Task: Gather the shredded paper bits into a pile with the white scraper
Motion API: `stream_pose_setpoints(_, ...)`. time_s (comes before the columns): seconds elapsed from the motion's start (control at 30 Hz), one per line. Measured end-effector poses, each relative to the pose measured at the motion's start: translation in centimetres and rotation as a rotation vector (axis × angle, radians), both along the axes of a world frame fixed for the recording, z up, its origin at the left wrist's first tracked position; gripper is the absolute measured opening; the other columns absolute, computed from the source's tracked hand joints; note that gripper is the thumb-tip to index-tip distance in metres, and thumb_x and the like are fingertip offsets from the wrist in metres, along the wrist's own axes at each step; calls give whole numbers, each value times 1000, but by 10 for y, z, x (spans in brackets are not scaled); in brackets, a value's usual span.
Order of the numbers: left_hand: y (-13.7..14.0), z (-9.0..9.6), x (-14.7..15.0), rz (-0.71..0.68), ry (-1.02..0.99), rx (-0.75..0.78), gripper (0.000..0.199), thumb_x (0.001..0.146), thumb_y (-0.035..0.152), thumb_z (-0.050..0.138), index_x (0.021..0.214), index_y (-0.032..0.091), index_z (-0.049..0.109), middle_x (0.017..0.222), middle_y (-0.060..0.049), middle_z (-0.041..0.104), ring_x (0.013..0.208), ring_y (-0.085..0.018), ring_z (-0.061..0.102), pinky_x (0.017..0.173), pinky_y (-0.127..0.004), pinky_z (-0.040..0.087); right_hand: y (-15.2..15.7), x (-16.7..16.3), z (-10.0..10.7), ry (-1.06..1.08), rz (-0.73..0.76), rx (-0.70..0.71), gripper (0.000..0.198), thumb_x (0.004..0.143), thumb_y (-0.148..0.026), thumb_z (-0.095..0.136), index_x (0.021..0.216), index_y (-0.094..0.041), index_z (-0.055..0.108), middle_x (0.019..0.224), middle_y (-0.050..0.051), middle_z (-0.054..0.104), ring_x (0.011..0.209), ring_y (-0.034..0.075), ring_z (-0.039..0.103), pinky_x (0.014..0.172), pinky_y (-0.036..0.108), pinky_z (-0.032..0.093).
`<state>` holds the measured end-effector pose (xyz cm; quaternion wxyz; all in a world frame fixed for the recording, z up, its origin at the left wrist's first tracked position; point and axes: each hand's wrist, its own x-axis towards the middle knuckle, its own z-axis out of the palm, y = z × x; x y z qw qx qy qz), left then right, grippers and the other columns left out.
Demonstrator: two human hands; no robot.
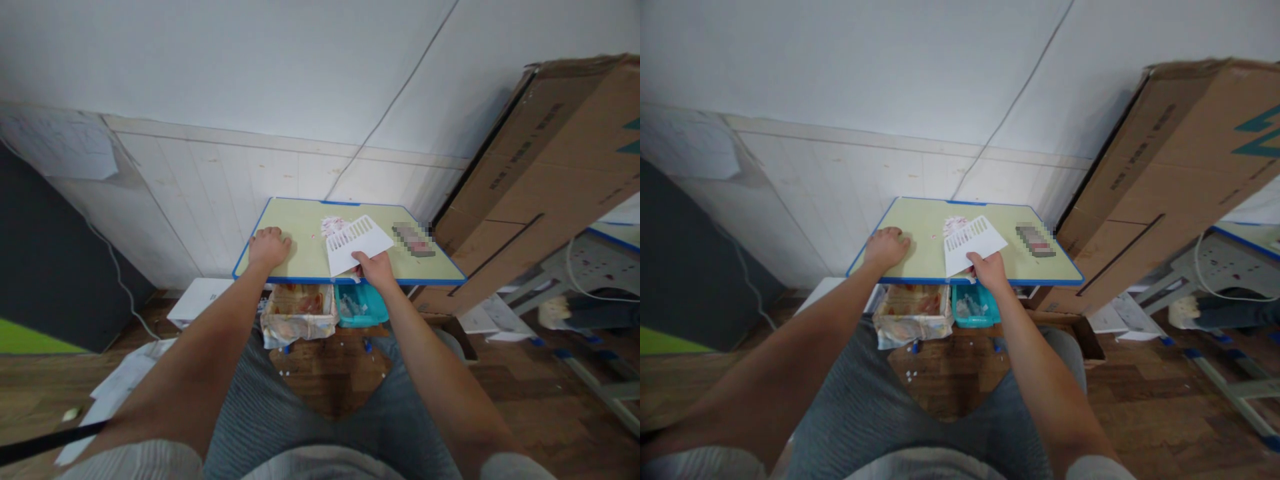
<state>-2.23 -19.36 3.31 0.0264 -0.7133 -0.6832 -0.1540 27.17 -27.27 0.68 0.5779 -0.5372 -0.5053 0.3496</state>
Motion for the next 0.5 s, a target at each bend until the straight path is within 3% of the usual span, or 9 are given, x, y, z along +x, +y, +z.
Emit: stream_pose_setpoints(0.5,1,-2,0,6,-19,5,57,116,43,50,153,11,77,165,-28,73,156,-44,64,127,-57,51,0,12,-8,66,-101,41,29,72,-53,82,80,-28,69,59,3,71,50,23,62,45,36,53)
